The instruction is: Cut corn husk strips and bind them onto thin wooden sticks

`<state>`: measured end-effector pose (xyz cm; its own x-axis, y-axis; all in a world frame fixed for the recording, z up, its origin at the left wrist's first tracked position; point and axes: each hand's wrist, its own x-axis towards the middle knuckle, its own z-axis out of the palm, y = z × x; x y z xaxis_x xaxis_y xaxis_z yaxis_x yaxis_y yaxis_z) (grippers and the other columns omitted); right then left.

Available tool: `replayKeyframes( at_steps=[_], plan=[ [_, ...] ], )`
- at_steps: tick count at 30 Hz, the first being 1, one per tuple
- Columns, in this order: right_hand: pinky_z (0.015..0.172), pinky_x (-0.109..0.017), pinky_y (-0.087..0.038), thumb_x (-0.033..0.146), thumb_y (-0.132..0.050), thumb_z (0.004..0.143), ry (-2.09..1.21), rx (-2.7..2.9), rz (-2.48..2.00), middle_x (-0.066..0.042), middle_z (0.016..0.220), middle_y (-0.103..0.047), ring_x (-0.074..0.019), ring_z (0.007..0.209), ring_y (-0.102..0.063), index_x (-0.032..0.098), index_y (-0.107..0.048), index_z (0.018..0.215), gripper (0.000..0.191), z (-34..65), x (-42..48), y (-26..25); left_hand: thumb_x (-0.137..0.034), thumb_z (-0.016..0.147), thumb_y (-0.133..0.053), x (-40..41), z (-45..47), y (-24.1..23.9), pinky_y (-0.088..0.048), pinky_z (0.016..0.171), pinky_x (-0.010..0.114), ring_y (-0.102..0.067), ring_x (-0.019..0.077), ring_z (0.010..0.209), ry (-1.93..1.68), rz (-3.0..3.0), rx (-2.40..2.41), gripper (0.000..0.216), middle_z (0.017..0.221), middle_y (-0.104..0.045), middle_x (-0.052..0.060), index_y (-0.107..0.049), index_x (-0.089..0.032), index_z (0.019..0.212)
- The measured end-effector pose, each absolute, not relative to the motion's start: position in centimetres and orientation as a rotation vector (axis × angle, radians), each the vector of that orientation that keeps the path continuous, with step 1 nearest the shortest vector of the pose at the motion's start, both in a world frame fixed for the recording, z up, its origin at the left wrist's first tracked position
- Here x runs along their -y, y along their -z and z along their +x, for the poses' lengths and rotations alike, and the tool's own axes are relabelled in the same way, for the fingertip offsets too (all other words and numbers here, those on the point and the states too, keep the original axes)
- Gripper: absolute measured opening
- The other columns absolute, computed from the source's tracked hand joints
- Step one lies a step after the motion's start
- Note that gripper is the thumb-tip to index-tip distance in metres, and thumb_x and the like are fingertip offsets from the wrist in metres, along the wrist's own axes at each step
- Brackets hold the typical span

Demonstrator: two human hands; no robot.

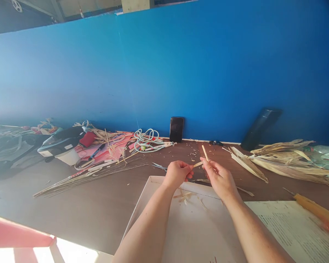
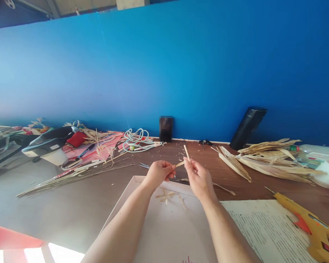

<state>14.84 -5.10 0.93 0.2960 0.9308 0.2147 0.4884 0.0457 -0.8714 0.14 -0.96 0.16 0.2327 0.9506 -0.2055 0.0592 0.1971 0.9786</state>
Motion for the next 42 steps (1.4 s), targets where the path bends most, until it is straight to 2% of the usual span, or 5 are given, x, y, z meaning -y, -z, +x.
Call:
replayKeyframes(
  at_steps=[7, 12, 21, 27, 42],
  plan=[
    [0.04, -0.02, -0.031, 0.054, -0.05, 0.078, -1.023, 1.225, -1.447, 0.001, 0.066, -0.053, -0.0089, 0.047, -0.042, 0.021, -0.06, 0.117, 0.052, 14.5, 5.3, -1.2, -0.027, 0.073, -0.062, 0.8, -0.1, -0.6, -0.042, 0.048, 0.016, -0.054, 0.0063, 0.055, -1.034, 0.999, -1.099, 0.015, 0.07, -0.064, 0.005, -0.061, -0.012, 0.075],
    [0.041, -0.02, -0.03, 0.049, -0.056, 0.076, -1.192, 1.237, -1.393, 0.002, 0.064, -0.057, -0.0098, 0.047, -0.045, 0.026, -0.051, 0.126, 0.055, 13.8, 5.5, -1.1, -0.023, 0.073, -0.063, 1.1, 0.0, -0.6, -0.043, 0.05, 0.015, -0.054, 0.0056, 0.054, -1.013, 1.011, -0.985, 0.014, 0.064, -0.061, 0.003, -0.063, -0.011, 0.077],
    [0.042, -0.021, -0.031, 0.051, -0.056, 0.076, -1.07, 1.282, -1.404, 0.002, 0.065, -0.058, -0.0099, 0.049, -0.045, 0.027, -0.059, 0.116, 0.047, 13.9, 5.2, -0.3, -0.017, 0.072, -0.062, 1.2, 0.1, -0.6, -0.044, 0.052, 0.016, -0.056, 0.0067, 0.059, -0.995, 1.049, -0.954, 0.011, 0.074, -0.065, 0.006, -0.064, -0.01, 0.08],
    [0.041, -0.022, -0.03, 0.05, -0.055, 0.076, -1.076, 1.258, -1.409, 0.002, 0.063, -0.056, -0.0106, 0.047, -0.044, 0.026, -0.06, 0.115, 0.046, 14.1, 5.0, -0.2, -0.031, 0.073, -0.063, 1.5, 0.0, -0.9, -0.043, 0.051, 0.017, -0.056, 0.0078, 0.059, -0.921, 1.096, -0.988, 0.021, 0.078, -0.066, 0.008, -0.064, -0.011, 0.082],
    [0.04, -0.019, -0.023, 0.049, -0.057, 0.074, -1.189, 1.191, -1.374, 0.003, 0.063, -0.052, -0.0074, 0.045, -0.038, 0.023, -0.057, 0.119, 0.051, 14.0, 5.3, -0.8, -0.029, 0.074, -0.053, 1.4, 0.2, -0.5, -0.042, 0.049, 0.019, -0.052, 0.0083, 0.053, -0.914, 1.307, -1.018, 0.015, 0.066, -0.061, 0.002, -0.061, -0.016, 0.072]
  ],
)
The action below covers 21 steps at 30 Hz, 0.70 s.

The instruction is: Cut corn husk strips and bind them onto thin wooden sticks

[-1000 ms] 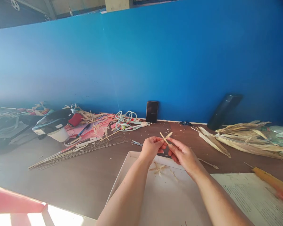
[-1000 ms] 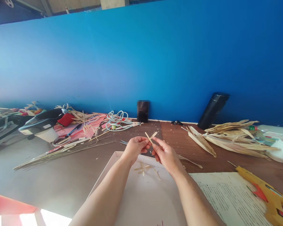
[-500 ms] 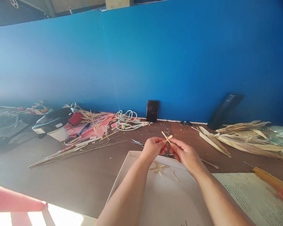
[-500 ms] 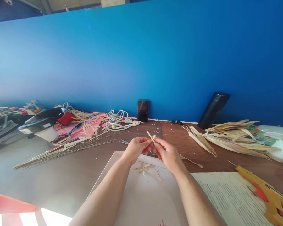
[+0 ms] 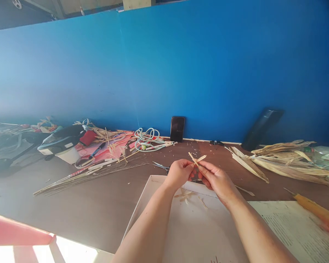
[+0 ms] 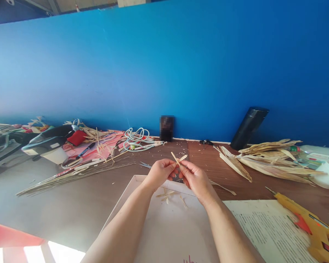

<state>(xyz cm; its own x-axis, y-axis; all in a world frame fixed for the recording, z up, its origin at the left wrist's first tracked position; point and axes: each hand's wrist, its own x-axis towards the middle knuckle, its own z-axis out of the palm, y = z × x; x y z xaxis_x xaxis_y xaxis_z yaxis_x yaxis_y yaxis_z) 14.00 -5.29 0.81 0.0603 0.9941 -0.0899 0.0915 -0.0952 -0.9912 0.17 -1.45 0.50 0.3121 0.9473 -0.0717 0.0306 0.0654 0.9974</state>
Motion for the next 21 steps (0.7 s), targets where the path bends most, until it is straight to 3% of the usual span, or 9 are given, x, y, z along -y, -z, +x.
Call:
replayKeyframes(
  at_steps=[11, 21],
  plan=[
    [0.039, -0.02, -0.024, 0.048, -0.057, 0.075, -1.127, 1.262, -1.363, 0.002, 0.062, -0.053, -0.0078, 0.045, -0.038, 0.023, -0.063, 0.111, 0.045, 14.27, 5.09, -0.33, -0.03, 0.075, -0.048, 1.31, 0.17, 0.48, -0.038, 0.047, 0.02, -0.049, 0.0085, 0.05, -0.948, 1.517, -1.026, 0.02, 0.061, -0.059, 0.001, -0.06, -0.016, 0.069],
    [0.039, -0.02, -0.024, 0.051, -0.054, 0.077, -1.067, 1.315, -1.385, 0.003, 0.06, -0.051, -0.0084, 0.046, -0.036, 0.024, -0.066, 0.105, 0.041, 14.43, 5.12, -0.44, -0.051, 0.075, -0.051, 1.53, 0.46, -0.19, -0.038, 0.045, 0.018, -0.05, 0.0082, 0.051, -0.953, 1.438, -0.981, 0.037, 0.064, -0.058, 0.002, -0.058, -0.015, 0.071]
  ],
)
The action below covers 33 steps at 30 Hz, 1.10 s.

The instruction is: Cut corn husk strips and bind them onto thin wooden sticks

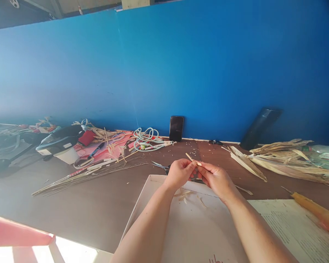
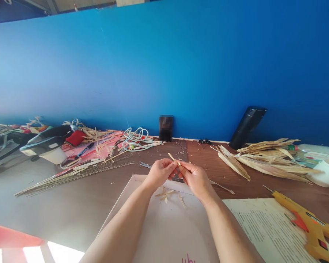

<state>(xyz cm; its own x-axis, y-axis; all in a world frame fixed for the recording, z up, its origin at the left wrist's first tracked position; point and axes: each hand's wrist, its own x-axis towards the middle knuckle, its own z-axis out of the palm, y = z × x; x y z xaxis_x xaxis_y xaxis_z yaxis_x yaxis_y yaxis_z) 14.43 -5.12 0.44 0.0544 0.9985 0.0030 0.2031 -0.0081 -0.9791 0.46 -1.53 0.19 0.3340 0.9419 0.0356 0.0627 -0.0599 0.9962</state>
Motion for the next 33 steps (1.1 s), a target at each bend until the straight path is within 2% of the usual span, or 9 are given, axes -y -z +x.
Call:
replayKeyframes(
  at_steps=[6, 11, 16, 20, 27, 30, 33],
  plan=[
    [0.04, -0.021, -0.027, 0.05, -0.055, 0.077, -0.991, 1.372, -1.414, 0.002, 0.059, -0.051, -0.0089, 0.046, -0.038, 0.023, -0.068, 0.1, 0.038, 14.5, 5.0, -0.3, -0.049, 0.075, -0.051, 1.4, 1.0, 0.3, -0.037, 0.045, 0.02, -0.047, 0.0082, 0.049, -0.974, 1.391, -1.023, 0.035, 0.059, -0.056, 0.0, -0.055, -0.015, 0.067],
    [0.04, -0.021, -0.029, 0.049, -0.053, 0.079, -0.948, 1.362, -1.425, 0.002, 0.06, -0.051, -0.0094, 0.046, -0.039, 0.024, -0.066, 0.108, 0.04, 14.3, 5.0, -0.1, -0.042, 0.079, -0.048, 1.7, 1.3, 0.4, -0.033, 0.047, 0.02, -0.042, 0.0075, 0.051, -1.111, 1.469, -1.023, 0.03, 0.058, -0.053, -0.002, -0.053, -0.016, 0.065],
    [0.049, -0.024, -0.038, 0.044, -0.049, 0.083, -0.658, 1.488, -1.461, -0.001, 0.065, -0.059, -0.0121, 0.052, -0.047, 0.026, -0.065, 0.112, 0.038, 13.9, 5.4, -0.4, -0.031, 0.08, -0.046, 2.3, 1.5, 0.0, -0.031, 0.051, 0.019, -0.04, 0.0078, 0.055, -1.247, 1.573, -0.992, 0.023, 0.058, -0.048, -0.003, -0.049, -0.016, 0.063],
    [0.052, -0.025, -0.04, 0.043, -0.05, 0.082, -0.503, 1.408, -1.53, -0.002, 0.066, -0.062, -0.0131, 0.053, -0.049, 0.024, -0.065, 0.113, 0.039, 14.9, 5.2, -0.5, -0.032, 0.08, -0.047, 2.6, 1.5, -0.4, -0.028, 0.047, 0.019, -0.035, 0.0064, 0.05, -1.275, 1.551, -1.015, 0.024, 0.056, -0.044, -0.004, -0.046, -0.016, 0.062],
    [0.044, -0.022, -0.036, 0.049, -0.057, 0.076, -0.823, 1.186, -1.429, 0.001, 0.064, -0.056, -0.0085, 0.047, -0.042, 0.023, -0.066, 0.109, 0.044, 15.6, 4.8, -0.6, -0.04, 0.082, -0.043, 1.4, 1.4, 0.6, -0.033, 0.045, 0.02, -0.047, 0.0083, 0.052, -1.063, 1.403, -1.126, 0.027, 0.073, -0.059, 0.001, -0.058, -0.018, 0.086],
    [0.043, -0.022, -0.033, 0.05, -0.057, 0.076, -0.91, 1.244, -1.434, 0.002, 0.062, -0.054, -0.0081, 0.047, -0.04, 0.023, -0.066, 0.108, 0.043, 14.8, 5.0, -0.6, -0.051, 0.082, -0.041, 1.3, 1.5, 1.0, -0.034, 0.046, 0.02, -0.048, 0.0091, 0.053, -1.028, 1.467, -1.08, 0.038, 0.07, -0.06, 0.002, -0.058, -0.017, 0.083],
    [0.041, -0.021, -0.03, 0.05, -0.056, 0.077, -0.952, 1.294, -1.429, 0.002, 0.062, -0.053, -0.0078, 0.046, -0.039, 0.023, -0.067, 0.105, 0.041, 14.5, 5.1, -0.3, -0.054, 0.081, -0.039, 1.5, 1.7, 1.2, -0.032, 0.046, 0.021, -0.046, 0.0094, 0.053, -1.015, 1.52, -1.067, 0.042, 0.063, -0.058, 0.001, -0.056, -0.016, 0.075]
  ],
)
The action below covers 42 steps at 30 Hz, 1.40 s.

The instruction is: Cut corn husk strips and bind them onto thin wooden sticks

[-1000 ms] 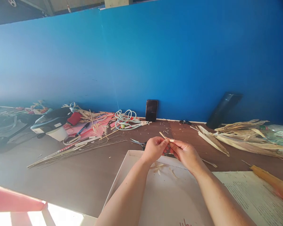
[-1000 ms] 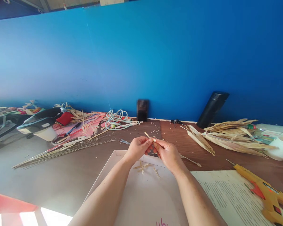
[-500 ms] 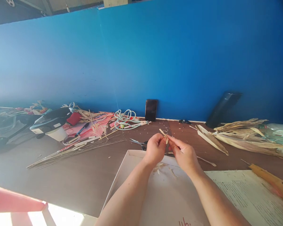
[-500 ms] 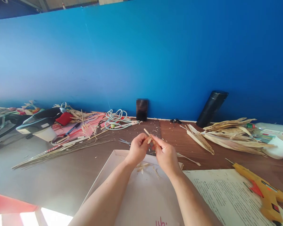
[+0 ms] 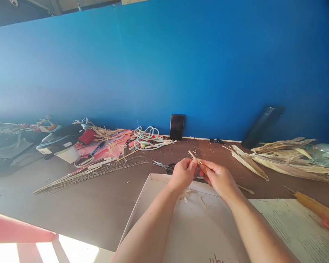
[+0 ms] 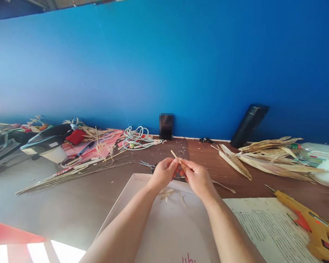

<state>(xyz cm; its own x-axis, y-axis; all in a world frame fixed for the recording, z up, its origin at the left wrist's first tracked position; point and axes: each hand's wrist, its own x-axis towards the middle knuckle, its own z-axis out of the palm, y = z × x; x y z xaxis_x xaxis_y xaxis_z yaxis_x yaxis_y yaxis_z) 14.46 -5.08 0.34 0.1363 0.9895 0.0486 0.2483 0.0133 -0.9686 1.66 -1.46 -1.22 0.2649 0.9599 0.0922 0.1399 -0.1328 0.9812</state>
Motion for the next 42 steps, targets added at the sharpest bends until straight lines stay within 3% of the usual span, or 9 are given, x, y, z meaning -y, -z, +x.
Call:
replayKeyframes(
  at_steps=[7, 13, 21, 25, 30, 36, 42],
  plan=[
    [0.037, -0.019, -0.023, 0.051, -0.052, 0.08, -1.046, 1.358, -1.373, 0.002, 0.062, -0.054, -0.0058, 0.043, -0.033, 0.021, -0.068, 0.094, 0.037, 14.2, 5.2, -0.4, -0.047, 0.082, -0.042, 1.7, 1.5, 0.9, -0.029, 0.047, 0.021, -0.039, 0.0082, 0.05, -1.056, 1.531, -1.068, 0.035, 0.056, -0.054, -0.002, -0.05, -0.017, 0.066],
    [0.037, -0.019, -0.021, 0.051, -0.052, 0.079, -1.1, 1.292, -1.314, 0.002, 0.062, -0.052, -0.0057, 0.042, -0.032, 0.02, -0.065, 0.103, 0.041, 13.8, 5.3, -0.6, -0.038, 0.084, -0.04, 2.1, 1.4, 0.4, -0.031, 0.05, 0.02, -0.039, 0.0084, 0.053, -1.17, 1.589, -0.957, 0.029, 0.057, -0.052, -0.002, -0.049, -0.017, 0.068],
    [0.054, -0.025, -0.041, 0.038, -0.045, 0.086, -0.542, 1.504, -1.452, -0.002, 0.067, -0.062, -0.0141, 0.057, -0.052, 0.024, -0.066, 0.11, 0.035, 13.5, 5.6, -0.6, -0.029, 0.083, -0.041, 2.3, 1.2, -0.1, -0.032, 0.055, 0.02, -0.041, 0.009, 0.059, -1.24, 1.702, -0.969, 0.026, 0.062, -0.049, -0.002, -0.049, -0.016, 0.062],
    [0.059, -0.027, -0.043, 0.034, -0.043, 0.086, -0.38, 1.519, -1.507, -0.003, 0.072, -0.066, -0.0163, 0.06, -0.056, 0.024, -0.064, 0.114, 0.036, 13.8, 5.6, -0.3, -0.032, 0.082, -0.045, 2.3, 1.4, 0.2, -0.028, 0.051, 0.02, -0.036, 0.0084, 0.055, -1.225, 1.687, -1.043, 0.025, 0.056, -0.042, -0.003, -0.047, -0.017, 0.062],
    [0.058, -0.029, -0.043, 0.033, -0.045, 0.084, -0.302, 1.458, -1.571, -0.004, 0.074, -0.068, -0.0165, 0.058, -0.057, 0.025, -0.064, 0.114, 0.036, 15.0, 5.1, 0.2, -0.036, 0.081, -0.046, 2.3, 1.5, 0.4, -0.028, 0.049, 0.02, -0.036, 0.0078, 0.052, -1.175, 1.639, -1.017, 0.025, 0.055, -0.045, -0.003, -0.051, -0.017, 0.065],
    [0.039, -0.023, -0.03, 0.048, -0.056, 0.076, -0.546, 0.938, -1.427, -0.005, 0.074, -0.064, -0.0083, 0.044, -0.041, 0.022, -0.06, 0.118, 0.05, 17.8, 4.2, -0.3, -0.043, 0.08, -0.046, 1.4, 1.1, 0.4, -0.028, 0.045, 0.019, -0.039, 0.0067, 0.047, -1.108, 1.371, -1.06, 0.03, 0.057, -0.05, -0.002, -0.055, -0.016, 0.071],
    [0.037, -0.018, -0.022, 0.05, -0.063, 0.07, -0.947, 0.95, -1.204, -0.001, 0.071, -0.058, -0.006, 0.044, -0.037, 0.023, -0.057, 0.118, 0.055, 15.7, 4.8, -1.2, -0.035, 0.079, -0.044, 0.9, 1.2, 1.2, -0.031, 0.043, 0.018, -0.041, 0.0058, 0.047, -1.074, 1.307, -1.041, 0.022, 0.064, -0.053, -0.001, -0.056, -0.016, 0.077]
  ],
)
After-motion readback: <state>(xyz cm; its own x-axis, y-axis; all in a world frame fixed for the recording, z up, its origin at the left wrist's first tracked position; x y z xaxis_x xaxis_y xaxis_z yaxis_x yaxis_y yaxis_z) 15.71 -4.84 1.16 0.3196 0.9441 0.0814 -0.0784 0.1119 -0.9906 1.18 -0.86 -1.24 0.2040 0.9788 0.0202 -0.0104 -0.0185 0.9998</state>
